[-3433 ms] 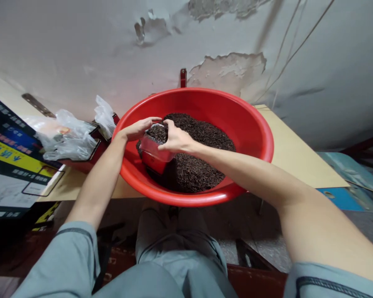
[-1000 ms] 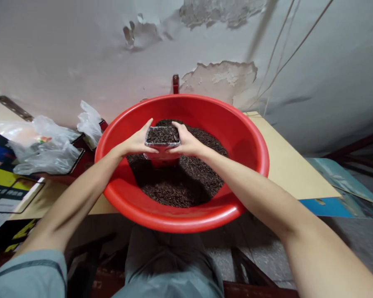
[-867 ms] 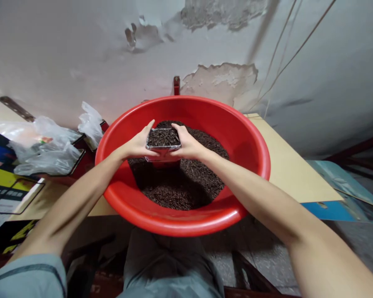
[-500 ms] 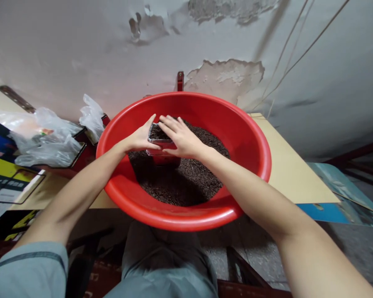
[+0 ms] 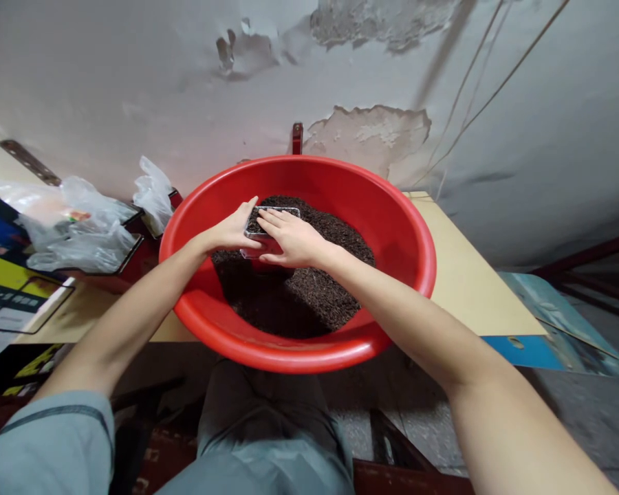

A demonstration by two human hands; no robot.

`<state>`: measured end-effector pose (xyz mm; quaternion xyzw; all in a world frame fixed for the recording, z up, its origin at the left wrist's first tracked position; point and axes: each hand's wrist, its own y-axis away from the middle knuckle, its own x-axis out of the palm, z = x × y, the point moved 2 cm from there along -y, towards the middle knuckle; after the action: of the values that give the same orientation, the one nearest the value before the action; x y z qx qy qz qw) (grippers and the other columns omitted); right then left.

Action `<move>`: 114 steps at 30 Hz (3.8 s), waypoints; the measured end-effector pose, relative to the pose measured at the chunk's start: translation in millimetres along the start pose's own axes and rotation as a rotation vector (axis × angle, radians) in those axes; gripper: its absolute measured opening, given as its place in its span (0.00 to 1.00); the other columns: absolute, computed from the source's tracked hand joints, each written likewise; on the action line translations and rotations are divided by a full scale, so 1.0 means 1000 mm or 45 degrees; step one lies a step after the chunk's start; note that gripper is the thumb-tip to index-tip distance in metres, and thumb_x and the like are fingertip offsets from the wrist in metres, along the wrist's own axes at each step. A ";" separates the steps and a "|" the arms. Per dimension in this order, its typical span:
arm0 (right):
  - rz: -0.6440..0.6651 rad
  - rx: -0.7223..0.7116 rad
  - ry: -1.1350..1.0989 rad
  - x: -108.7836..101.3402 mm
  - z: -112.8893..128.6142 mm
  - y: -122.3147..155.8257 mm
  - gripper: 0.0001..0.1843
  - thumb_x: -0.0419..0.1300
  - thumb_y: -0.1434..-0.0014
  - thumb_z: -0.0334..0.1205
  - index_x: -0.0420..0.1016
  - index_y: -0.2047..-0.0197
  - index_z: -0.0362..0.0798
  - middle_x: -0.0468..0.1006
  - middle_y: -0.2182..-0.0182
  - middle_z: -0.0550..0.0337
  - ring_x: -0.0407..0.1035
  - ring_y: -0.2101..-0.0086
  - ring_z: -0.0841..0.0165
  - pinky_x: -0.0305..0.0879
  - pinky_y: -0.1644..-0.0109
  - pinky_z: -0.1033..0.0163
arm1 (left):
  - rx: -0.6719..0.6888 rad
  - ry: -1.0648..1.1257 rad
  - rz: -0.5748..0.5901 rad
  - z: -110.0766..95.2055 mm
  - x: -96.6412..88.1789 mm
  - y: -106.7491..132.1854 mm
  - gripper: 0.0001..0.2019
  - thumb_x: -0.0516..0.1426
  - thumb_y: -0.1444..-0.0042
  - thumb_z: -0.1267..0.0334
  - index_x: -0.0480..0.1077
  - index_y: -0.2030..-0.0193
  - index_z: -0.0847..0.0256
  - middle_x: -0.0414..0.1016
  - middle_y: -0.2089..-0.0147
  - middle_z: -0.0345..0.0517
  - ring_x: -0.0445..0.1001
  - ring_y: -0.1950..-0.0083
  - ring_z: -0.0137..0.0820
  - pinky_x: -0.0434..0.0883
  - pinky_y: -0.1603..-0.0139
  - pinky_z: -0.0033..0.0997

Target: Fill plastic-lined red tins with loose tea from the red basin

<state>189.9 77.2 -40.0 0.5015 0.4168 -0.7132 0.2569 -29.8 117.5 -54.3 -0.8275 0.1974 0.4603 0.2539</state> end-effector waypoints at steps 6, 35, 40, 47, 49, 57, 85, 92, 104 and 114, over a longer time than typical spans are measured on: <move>-0.111 -0.005 -0.221 -0.012 -0.016 0.008 0.44 0.64 0.36 0.54 0.60 0.24 0.43 0.53 0.23 0.41 0.49 0.24 0.50 0.50 0.22 0.38 | 0.259 -0.274 0.022 -0.030 -0.005 0.007 0.60 0.63 0.41 0.39 0.32 0.17 0.65 0.42 0.18 0.73 0.44 0.17 0.60 0.40 0.21 0.71; 0.009 0.150 0.025 -0.017 -0.017 0.022 0.57 0.65 0.38 0.58 0.45 0.19 0.39 0.47 0.22 0.37 0.41 0.24 0.42 0.40 0.21 0.30 | 0.163 -0.412 0.185 -0.042 -0.009 0.010 0.49 0.60 0.36 0.43 0.44 0.18 0.65 0.42 0.18 0.71 0.41 0.16 0.55 0.37 0.21 0.68; -0.001 0.224 0.046 -0.014 -0.023 0.024 0.57 0.65 0.39 0.60 0.48 0.20 0.36 0.51 0.23 0.34 0.45 0.24 0.41 0.40 0.21 0.30 | 0.128 -0.418 0.197 -0.040 -0.008 0.010 0.48 0.61 0.36 0.44 0.46 0.19 0.66 0.43 0.18 0.72 0.42 0.16 0.55 0.38 0.21 0.68; 0.019 0.211 -0.040 0.003 -0.026 0.028 0.58 0.63 0.36 0.57 0.39 0.18 0.36 0.43 0.22 0.33 0.37 0.23 0.41 0.47 0.23 0.30 | 0.326 -0.490 0.032 -0.048 -0.006 0.010 0.59 0.65 0.42 0.44 0.37 0.18 0.70 0.34 0.17 0.74 0.32 0.16 0.61 0.37 0.21 0.68; 0.020 0.215 -0.069 0.005 -0.025 0.029 0.58 0.62 0.35 0.55 0.35 0.18 0.34 0.41 0.21 0.33 0.34 0.23 0.43 0.48 0.22 0.33 | 0.326 -0.526 0.108 -0.054 -0.003 0.009 0.58 0.66 0.43 0.45 0.39 0.18 0.71 0.38 0.17 0.72 0.36 0.16 0.59 0.39 0.19 0.63; 0.056 0.301 -0.068 0.010 -0.025 0.025 0.56 0.60 0.35 0.47 0.33 0.19 0.28 0.39 0.22 0.29 0.29 0.23 0.42 0.47 0.22 0.33 | 0.300 -0.511 0.093 -0.074 -0.011 0.004 0.60 0.63 0.41 0.38 0.35 0.18 0.72 0.32 0.17 0.70 0.32 0.16 0.56 0.40 0.18 0.57; 0.082 0.147 0.179 -0.004 0.005 0.012 0.44 0.57 0.32 0.50 0.56 0.24 0.27 0.53 0.25 0.30 0.49 0.25 0.45 0.49 0.22 0.38 | 0.060 -0.777 0.216 -0.076 -0.008 0.017 0.55 0.58 0.38 0.36 0.48 0.22 0.84 0.45 0.19 0.77 0.42 0.17 0.58 0.43 0.18 0.53; 0.124 0.136 0.260 -0.005 0.010 0.007 0.40 0.56 0.35 0.40 0.59 0.25 0.25 0.56 0.26 0.29 0.54 0.27 0.44 0.53 0.23 0.38 | -0.007 -0.991 0.323 -0.093 -0.011 0.016 0.43 0.58 0.32 0.48 0.54 0.23 0.82 0.50 0.20 0.73 0.49 0.18 0.53 0.44 0.18 0.54; 0.032 0.121 0.283 -0.009 0.014 0.009 0.35 0.60 0.35 0.37 0.65 0.29 0.27 0.66 0.30 0.30 0.64 0.31 0.48 0.63 0.26 0.43 | 0.108 -1.087 0.188 -0.100 -0.003 0.017 0.37 0.63 0.36 0.58 0.62 0.28 0.85 0.65 0.27 0.75 0.65 0.24 0.53 0.53 0.20 0.50; 0.091 0.056 0.267 -0.007 0.009 0.007 0.37 0.60 0.39 0.32 0.65 0.28 0.27 0.66 0.30 0.30 0.64 0.31 0.45 0.65 0.28 0.42 | 0.052 -0.989 0.295 -0.107 -0.008 0.010 0.31 0.58 0.33 0.61 0.66 0.32 0.89 0.69 0.31 0.80 0.70 0.29 0.56 0.65 0.27 0.49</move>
<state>192.9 65.8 -34.7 0.5936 0.4075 -0.6561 0.2261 31.2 45.6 -1.7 -0.5593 0.1879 0.7601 0.2722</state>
